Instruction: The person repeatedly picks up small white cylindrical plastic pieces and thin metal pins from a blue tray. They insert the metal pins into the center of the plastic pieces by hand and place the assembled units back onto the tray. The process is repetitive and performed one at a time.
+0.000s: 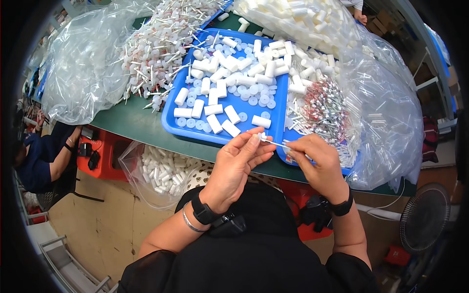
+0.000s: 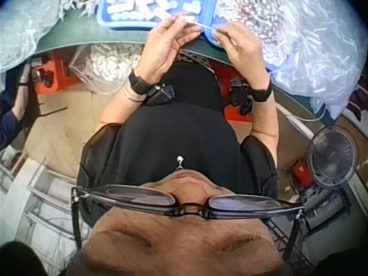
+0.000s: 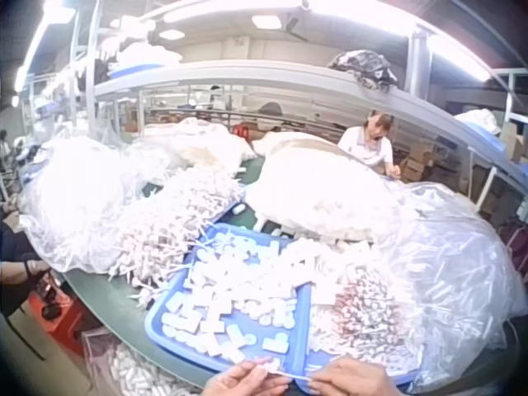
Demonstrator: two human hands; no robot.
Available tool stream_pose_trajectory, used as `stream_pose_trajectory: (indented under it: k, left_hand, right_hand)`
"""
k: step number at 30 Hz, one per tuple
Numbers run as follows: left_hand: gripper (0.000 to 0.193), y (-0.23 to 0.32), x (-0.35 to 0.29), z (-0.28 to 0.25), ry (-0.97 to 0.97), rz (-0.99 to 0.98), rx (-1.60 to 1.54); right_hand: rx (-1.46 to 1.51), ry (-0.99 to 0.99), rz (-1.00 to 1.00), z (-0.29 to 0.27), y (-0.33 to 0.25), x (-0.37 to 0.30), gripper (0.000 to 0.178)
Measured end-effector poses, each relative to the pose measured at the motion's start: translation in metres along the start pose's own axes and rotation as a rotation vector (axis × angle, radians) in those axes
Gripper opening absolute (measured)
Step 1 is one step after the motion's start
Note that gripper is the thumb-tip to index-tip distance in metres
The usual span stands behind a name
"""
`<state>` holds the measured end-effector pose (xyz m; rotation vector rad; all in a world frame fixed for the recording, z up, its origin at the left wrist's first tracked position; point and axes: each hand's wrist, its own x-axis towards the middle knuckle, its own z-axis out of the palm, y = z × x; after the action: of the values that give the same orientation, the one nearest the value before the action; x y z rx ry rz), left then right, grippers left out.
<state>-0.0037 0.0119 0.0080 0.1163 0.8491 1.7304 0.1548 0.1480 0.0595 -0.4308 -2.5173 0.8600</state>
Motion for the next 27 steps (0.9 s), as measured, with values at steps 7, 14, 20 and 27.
stream_pose_trajectory:
  k: [7,14,20,27]
  left_hand:
    - [0.041,0.001,-0.005,-0.007,-0.073,0.033,0.195]
    - [0.039,-0.003,-0.006,-0.012,-0.151,-0.003,0.164]
    - [0.033,0.001,-0.008,-0.02,-0.043,0.132,0.191]
    - [0.035,0.015,-0.01,-0.029,0.056,0.18,0.086]
  right_hand:
    - [-0.067,-0.064,-0.093,0.0,-0.005,0.008,0.019]
    - [0.697,-0.22,0.468,0.01,-0.006,0.012,0.023]
    - [0.147,-0.207,0.105,0.019,-0.006,0.03,0.025]
    - [-0.575,-0.293,-0.208,0.046,0.022,0.073,0.009]
